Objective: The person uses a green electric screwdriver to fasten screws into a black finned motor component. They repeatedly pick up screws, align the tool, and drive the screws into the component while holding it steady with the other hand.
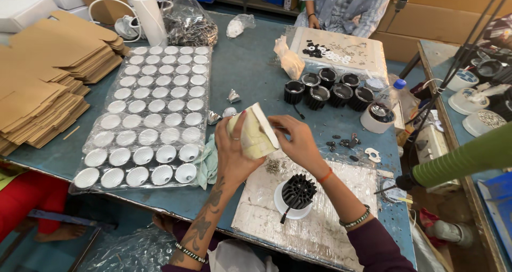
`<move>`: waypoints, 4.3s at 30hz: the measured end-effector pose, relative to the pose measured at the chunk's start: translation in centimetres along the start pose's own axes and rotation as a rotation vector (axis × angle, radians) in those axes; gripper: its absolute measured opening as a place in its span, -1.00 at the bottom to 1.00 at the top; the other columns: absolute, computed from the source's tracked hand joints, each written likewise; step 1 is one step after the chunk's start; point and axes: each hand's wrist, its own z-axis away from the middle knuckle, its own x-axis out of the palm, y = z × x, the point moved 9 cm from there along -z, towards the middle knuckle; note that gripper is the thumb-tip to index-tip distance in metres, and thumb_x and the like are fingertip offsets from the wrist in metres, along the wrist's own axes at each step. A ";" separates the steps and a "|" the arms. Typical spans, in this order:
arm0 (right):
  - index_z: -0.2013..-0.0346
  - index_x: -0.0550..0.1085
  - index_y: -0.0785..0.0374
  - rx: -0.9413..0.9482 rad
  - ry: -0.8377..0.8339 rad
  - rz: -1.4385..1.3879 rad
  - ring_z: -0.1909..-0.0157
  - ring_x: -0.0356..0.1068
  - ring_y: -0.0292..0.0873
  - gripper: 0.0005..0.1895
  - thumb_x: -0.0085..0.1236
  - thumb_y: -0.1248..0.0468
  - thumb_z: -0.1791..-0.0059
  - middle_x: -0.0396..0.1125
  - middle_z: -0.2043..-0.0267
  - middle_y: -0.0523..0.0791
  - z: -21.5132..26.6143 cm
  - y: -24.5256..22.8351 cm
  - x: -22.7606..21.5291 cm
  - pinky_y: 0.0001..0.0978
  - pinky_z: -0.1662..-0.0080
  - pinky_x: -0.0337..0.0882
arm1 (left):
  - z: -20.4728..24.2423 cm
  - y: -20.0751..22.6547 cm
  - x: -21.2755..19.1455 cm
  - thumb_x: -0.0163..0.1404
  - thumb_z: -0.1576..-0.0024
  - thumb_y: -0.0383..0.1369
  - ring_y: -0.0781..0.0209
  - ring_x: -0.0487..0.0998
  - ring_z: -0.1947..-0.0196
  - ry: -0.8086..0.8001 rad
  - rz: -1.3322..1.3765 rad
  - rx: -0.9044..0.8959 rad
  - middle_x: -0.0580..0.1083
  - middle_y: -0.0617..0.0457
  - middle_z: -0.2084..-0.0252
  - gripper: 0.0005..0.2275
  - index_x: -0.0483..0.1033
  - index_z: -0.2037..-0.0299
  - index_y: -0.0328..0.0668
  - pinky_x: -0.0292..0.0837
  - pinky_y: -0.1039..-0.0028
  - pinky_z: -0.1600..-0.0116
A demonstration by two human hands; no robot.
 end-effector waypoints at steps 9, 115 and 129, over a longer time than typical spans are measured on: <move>-0.09 0.49 0.32 -0.089 -0.102 0.045 0.05 0.52 -0.15 -0.68 -0.02 0.51 -0.06 0.45 0.03 0.00 2.3 -1.7 -0.1 -0.36 -0.02 0.52 | -1.7 -0.5 1.5 0.37 0.36 -0.32 -0.48 0.14 -0.28 -0.080 -0.060 -0.034 0.12 -0.35 -0.23 0.01 0.14 -0.43 0.03 0.19 -0.13 -0.33; -0.21 0.27 0.39 0.828 0.643 -1.496 -0.18 0.34 0.02 -0.51 -0.34 0.08 -0.18 0.28 -0.19 0.04 8.7 23.4 2.8 -0.09 -0.27 0.36 | 0.0 5.5 15.1 0.08 -0.07 -0.20 0.05 0.21 -0.39 -0.111 -0.657 0.653 0.25 -0.10 -0.35 -0.31 0.18 -0.49 0.20 0.03 -0.34 -0.40; -0.25 0.31 0.35 0.728 0.462 -1.289 -0.24 0.34 -0.03 -0.55 -0.31 0.22 -0.13 0.30 -0.24 0.01 8.0 22.3 2.0 -0.12 -0.27 0.37 | 0.9 5.8 12.9 0.13 -0.11 -0.19 0.04 0.19 -0.40 -0.017 -0.581 0.633 0.21 -0.09 -0.34 -0.31 0.19 -0.50 0.36 0.06 -0.32 -0.41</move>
